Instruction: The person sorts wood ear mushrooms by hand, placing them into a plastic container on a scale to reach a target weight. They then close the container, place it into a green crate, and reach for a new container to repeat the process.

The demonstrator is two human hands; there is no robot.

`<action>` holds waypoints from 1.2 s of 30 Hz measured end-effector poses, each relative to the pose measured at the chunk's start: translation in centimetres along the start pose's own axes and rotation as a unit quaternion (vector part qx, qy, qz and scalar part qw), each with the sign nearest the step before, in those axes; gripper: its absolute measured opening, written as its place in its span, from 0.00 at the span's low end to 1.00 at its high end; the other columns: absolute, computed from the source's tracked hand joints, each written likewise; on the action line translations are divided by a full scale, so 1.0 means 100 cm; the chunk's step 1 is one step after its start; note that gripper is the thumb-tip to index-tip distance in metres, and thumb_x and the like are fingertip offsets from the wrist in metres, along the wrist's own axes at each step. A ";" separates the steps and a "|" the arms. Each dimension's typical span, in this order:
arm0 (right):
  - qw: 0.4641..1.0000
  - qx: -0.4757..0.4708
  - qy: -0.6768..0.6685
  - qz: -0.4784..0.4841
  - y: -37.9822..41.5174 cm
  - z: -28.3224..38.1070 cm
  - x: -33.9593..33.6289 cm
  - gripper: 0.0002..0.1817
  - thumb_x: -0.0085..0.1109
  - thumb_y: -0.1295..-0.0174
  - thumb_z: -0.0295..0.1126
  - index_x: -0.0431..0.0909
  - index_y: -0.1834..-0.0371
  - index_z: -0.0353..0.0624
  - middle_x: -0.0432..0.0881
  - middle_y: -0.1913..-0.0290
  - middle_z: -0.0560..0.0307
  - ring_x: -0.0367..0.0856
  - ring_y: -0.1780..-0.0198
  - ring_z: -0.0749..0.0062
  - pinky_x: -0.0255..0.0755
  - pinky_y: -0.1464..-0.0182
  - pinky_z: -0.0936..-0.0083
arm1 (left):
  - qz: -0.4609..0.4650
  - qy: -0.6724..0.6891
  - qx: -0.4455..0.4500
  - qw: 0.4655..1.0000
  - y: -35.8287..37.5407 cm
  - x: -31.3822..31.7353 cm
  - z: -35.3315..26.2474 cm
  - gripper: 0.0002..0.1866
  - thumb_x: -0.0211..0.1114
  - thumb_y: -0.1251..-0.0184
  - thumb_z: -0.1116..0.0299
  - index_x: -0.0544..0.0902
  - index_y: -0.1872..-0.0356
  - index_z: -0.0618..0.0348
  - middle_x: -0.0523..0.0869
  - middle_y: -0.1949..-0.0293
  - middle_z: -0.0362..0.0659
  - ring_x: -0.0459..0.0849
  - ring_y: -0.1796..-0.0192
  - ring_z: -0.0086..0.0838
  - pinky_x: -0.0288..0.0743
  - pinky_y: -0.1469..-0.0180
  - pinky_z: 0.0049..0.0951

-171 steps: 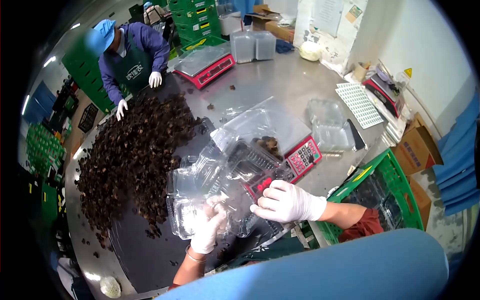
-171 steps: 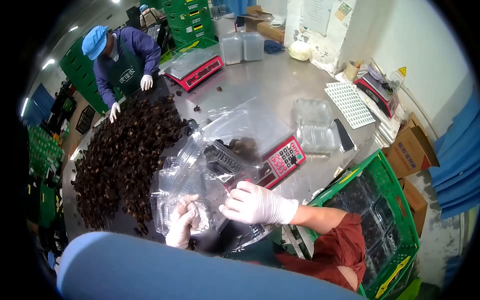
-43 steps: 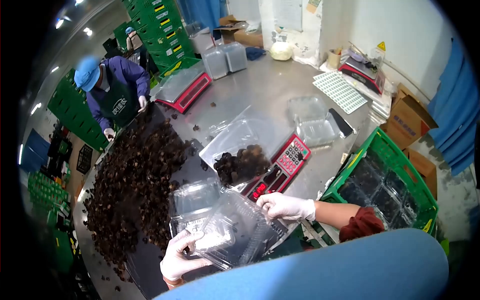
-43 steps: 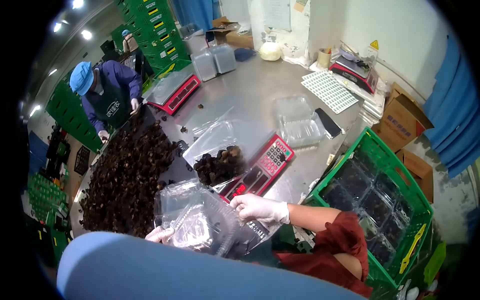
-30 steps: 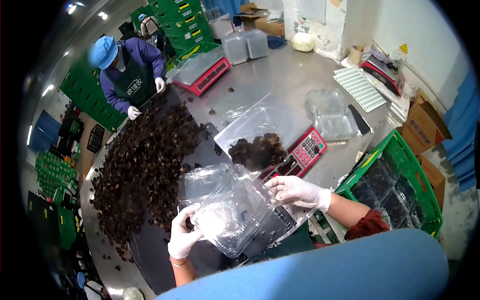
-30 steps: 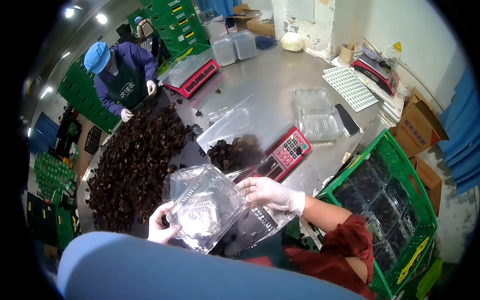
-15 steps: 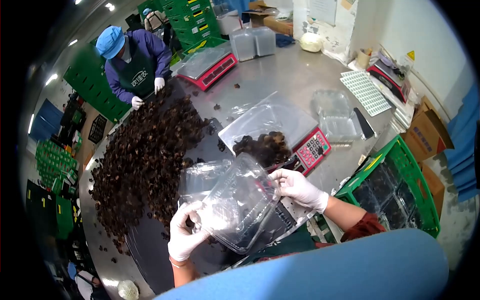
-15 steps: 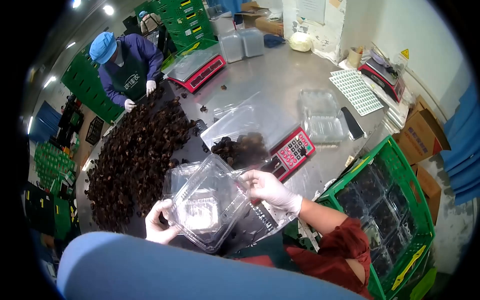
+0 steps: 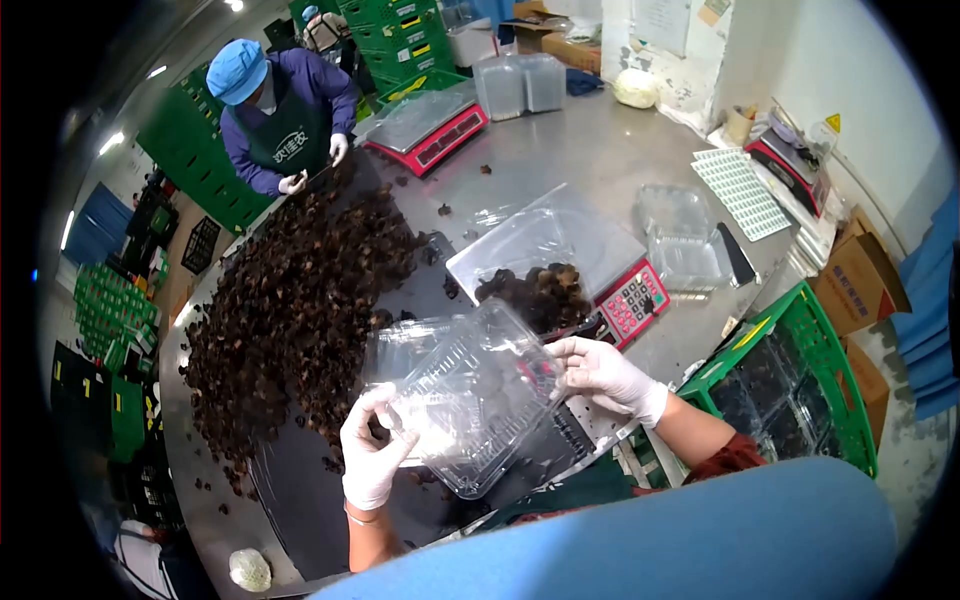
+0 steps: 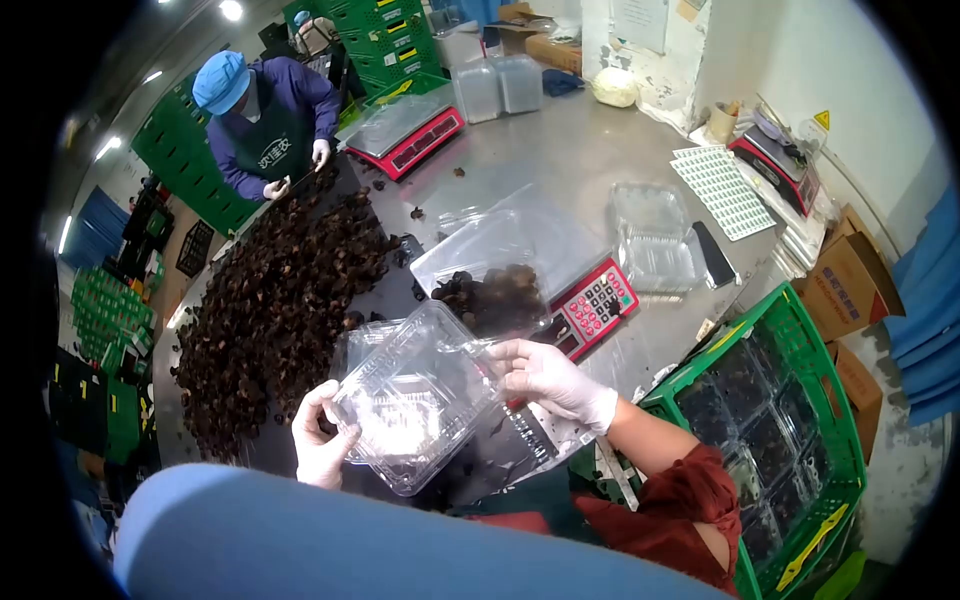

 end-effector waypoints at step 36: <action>0.892 -0.231 0.381 -0.071 -0.071 -0.085 0.079 0.52 0.68 0.45 0.39 0.41 0.27 0.33 0.58 0.36 0.36 0.60 0.34 0.50 0.57 0.32 0.64 | -0.081 -0.041 0.005 0.996 0.034 -0.135 0.126 0.31 0.62 0.45 0.74 0.68 0.37 0.69 0.77 0.45 0.51 0.75 0.44 0.32 0.67 0.39 0.33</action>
Point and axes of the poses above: each hand's wrist, its own y-axis away from the middle knuckle, its own x-axis out of the palm, z = x × y, the point moved 8 cm from there along -y, towards the middle knuckle
